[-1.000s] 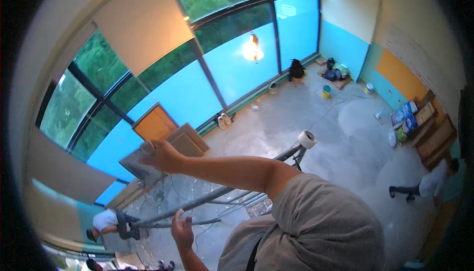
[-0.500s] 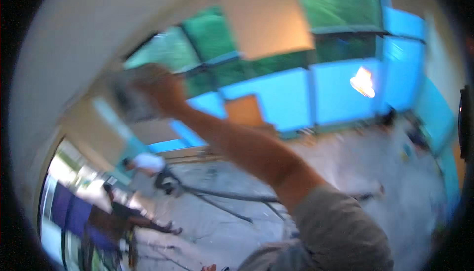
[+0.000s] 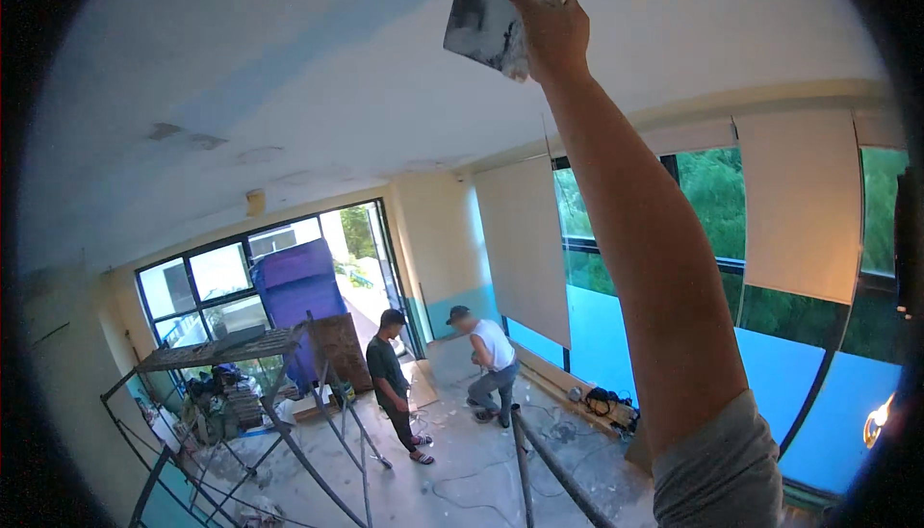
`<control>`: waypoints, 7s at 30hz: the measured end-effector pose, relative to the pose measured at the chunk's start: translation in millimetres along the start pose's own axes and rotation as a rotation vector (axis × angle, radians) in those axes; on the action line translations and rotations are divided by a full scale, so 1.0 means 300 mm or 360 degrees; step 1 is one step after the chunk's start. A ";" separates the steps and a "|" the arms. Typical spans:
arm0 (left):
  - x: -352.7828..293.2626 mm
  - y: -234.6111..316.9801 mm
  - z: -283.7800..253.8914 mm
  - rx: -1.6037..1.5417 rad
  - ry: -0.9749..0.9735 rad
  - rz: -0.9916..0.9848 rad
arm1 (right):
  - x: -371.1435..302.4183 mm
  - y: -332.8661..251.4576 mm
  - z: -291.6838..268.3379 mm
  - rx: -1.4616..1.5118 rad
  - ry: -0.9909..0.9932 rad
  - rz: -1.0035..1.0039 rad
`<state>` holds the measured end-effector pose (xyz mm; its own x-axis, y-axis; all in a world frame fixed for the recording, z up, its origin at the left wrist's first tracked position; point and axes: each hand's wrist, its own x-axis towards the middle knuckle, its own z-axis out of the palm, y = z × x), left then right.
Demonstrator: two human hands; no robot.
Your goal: The person applies plaster to a hole in the ceiling using a putty knife while standing on a scaffold, repeatedly scooping material from the blade and smoothing it over the surface.
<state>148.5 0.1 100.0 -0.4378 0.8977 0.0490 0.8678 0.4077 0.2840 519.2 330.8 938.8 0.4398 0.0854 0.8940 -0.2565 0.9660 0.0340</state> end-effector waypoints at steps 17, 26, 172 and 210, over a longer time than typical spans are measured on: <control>-0.210 0.099 0.063 -0.0007 0.0337 -0.0448 | 0.159 0.065 0.109 -0.1750 -0.0025 -0.0975; 0.041 0.114 -0.217 0.0189 0.0643 0.0011 | 0.077 -0.027 0.157 0.0588 0.0132 -0.0085; 0.587 1.902 -2.617 -0.1944 0.1414 0.1992 | -1.227 -1.662 -1.178 -0.2499 0.0637 0.0666; 0.659 1.980 -2.620 -0.1667 0.2002 0.1891 | -1.185 -1.665 -1.240 -0.2672 0.0575 0.0704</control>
<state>392.7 288.8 1031.2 -0.1548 -0.1857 0.9703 0.5510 -0.8315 -0.0713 811.3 -91.3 437.8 0.7977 0.2050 0.5671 0.5750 0.0245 -0.8178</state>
